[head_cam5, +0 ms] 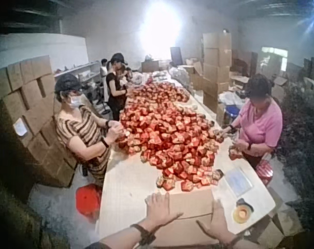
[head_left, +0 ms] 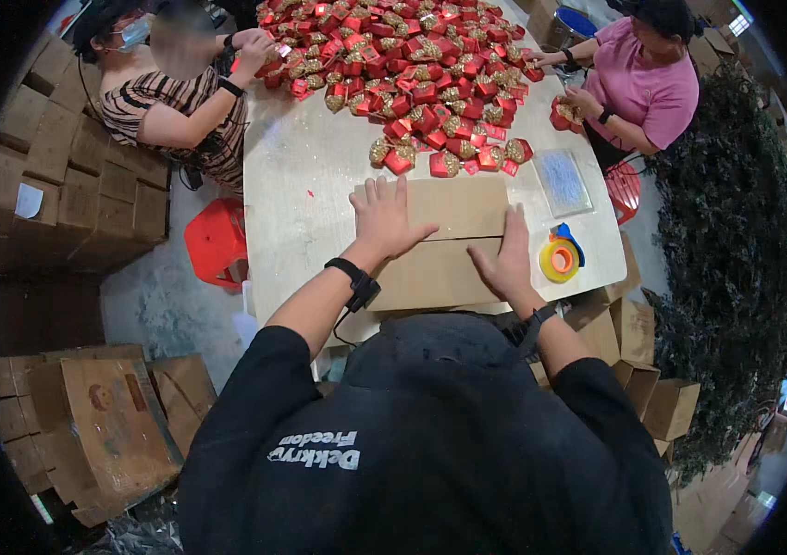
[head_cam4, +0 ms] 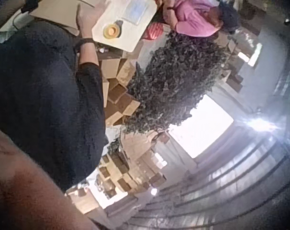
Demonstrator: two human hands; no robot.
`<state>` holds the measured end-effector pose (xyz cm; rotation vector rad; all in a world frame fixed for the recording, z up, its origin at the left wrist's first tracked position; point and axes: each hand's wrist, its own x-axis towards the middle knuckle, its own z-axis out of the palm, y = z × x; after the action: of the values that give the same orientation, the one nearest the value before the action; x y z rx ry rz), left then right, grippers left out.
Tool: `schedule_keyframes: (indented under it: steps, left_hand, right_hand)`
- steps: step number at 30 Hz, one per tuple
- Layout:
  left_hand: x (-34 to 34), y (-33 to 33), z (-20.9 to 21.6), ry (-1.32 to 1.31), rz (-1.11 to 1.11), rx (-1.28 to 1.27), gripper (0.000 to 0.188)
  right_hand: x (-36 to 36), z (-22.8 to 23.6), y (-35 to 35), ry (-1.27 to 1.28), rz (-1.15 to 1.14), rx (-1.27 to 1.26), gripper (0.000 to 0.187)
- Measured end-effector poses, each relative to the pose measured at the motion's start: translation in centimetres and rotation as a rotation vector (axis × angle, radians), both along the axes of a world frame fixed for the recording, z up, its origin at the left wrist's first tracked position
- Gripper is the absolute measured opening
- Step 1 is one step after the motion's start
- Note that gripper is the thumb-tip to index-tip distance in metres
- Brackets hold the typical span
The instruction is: Packing small red decorative items into cardboard boxes and sealing them with tape.
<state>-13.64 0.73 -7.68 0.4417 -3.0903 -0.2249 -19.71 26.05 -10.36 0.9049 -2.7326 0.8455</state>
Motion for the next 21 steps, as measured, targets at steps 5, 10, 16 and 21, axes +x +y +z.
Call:
schedule_keyframes:
  steps: [5,10,16,21]
  left_hand:
    - [2.0,2.5,0.2,-0.072,-0.026,0.009,0.112]
    - [2.3,3.8,0.1,0.003,-0.044,-0.073,0.113]
    - [2.0,3.7,-0.2,-0.025,-0.052,-0.02,0.115]
    - [1.9,3.9,-1.3,0.045,-0.063,-0.065,0.114]
  right_hand:
    - [0.7,1.3,2.3,-0.7,-0.189,-0.184,0.126]
    - [1.9,1.4,2.7,-0.574,-0.071,0.02,0.139]
    - [2.0,2.8,1.4,-0.234,-0.115,0.502,0.125]
    - [-3.1,1.5,-1.7,-0.015,-0.026,0.463,0.107]
